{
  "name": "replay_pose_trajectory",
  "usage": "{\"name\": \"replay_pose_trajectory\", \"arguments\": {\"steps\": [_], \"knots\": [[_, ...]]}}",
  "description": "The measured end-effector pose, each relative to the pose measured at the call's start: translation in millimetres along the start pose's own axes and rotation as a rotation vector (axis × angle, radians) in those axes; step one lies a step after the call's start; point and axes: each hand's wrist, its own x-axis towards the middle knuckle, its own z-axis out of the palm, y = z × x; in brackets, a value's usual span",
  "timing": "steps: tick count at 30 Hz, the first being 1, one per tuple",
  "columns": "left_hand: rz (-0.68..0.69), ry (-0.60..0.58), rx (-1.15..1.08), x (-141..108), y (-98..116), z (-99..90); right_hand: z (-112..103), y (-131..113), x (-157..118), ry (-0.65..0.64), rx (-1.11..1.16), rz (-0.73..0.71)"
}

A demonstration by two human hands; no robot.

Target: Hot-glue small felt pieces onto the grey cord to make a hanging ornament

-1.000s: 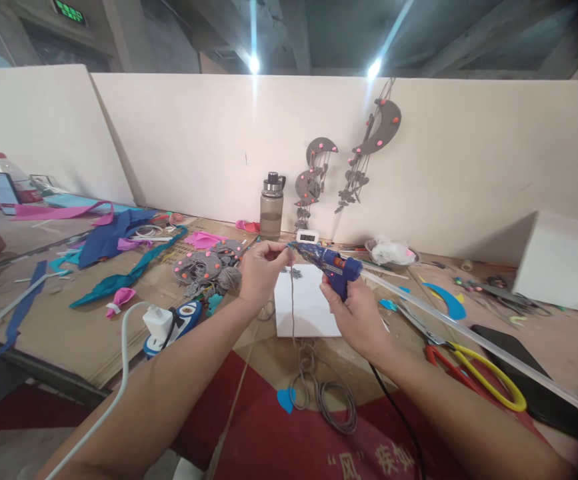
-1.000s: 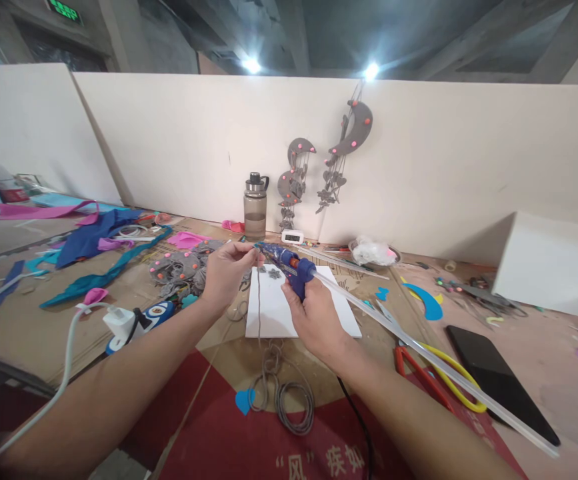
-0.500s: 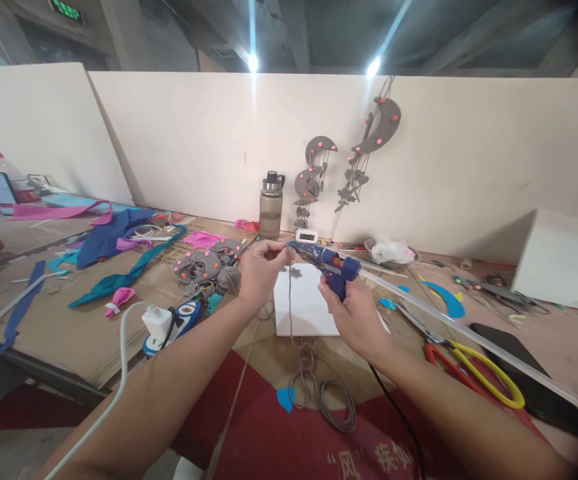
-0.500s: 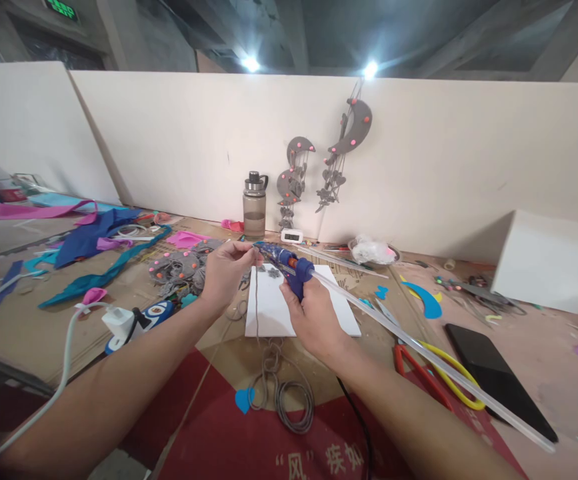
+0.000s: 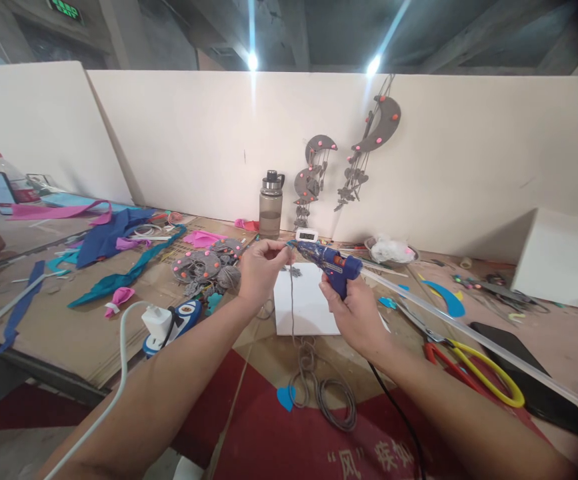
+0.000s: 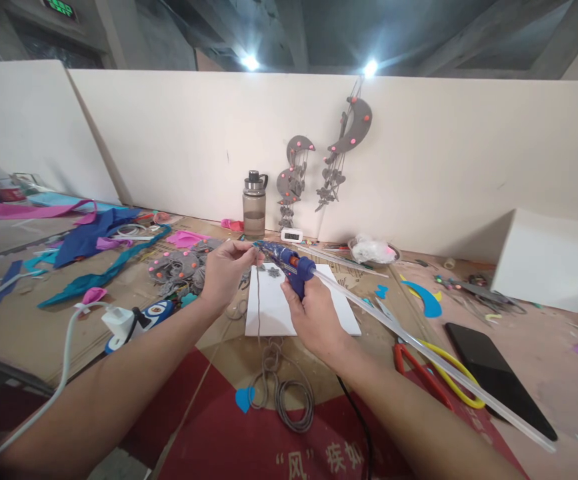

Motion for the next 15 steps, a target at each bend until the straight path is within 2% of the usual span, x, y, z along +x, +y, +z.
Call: {"name": "replay_pose_trajectory", "arguments": {"steps": [3, 15], "knots": [[0.005, -0.003, -0.025, 0.2, -0.1, 0.4, -0.3, -1.1, 0.1, -0.001, 0.000, -0.034], [-0.024, -0.009, -0.071, 0.9, -1.6, 0.7, 0.9, 1.3, 1.2, -0.006, 0.029, 0.017]]}}
